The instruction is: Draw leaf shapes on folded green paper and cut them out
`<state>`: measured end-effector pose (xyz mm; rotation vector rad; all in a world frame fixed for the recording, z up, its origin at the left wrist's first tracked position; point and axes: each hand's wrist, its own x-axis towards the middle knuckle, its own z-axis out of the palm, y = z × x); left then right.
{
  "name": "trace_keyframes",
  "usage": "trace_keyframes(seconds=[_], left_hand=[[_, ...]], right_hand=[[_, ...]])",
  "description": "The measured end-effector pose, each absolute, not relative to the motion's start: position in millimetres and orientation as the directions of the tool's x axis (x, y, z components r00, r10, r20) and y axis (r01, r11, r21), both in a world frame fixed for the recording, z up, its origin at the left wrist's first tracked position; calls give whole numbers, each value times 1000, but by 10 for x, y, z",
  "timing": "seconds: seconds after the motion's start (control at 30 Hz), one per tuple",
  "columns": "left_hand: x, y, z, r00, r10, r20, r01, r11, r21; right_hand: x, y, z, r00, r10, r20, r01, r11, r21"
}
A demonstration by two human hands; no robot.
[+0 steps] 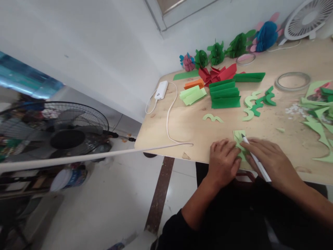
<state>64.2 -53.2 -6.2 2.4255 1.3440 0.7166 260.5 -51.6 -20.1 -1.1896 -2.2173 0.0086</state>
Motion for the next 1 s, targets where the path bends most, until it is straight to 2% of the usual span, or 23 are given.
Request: trace_keyframes(seconds=[0.1, 0.2, 0.57, 0.8, 1.0], left_hand=[[623, -525, -71, 406, 856, 320, 682, -517, 517], [597, -517, -71, 367, 884, 291, 690, -468, 553], [591, -509, -88, 394, 890, 231, 708, -454, 540], [607, -520, -84, 376, 891, 254, 710, -454, 539], [600, -524, -84, 380, 891, 250, 700, -454, 551]], right_hand=[[2625, -522, -228, -416, 754, 509, 754, 598, -271], [2632, -524, -226, -418, 757, 503, 759, 595, -264], [2594, -488, -99, -412, 769, 489, 755, 588, -289], [2545, -478, -98, -410, 763, 499, 786, 573, -230], [2547, -483, -112, -399, 771, 497, 784, 568, -250]])
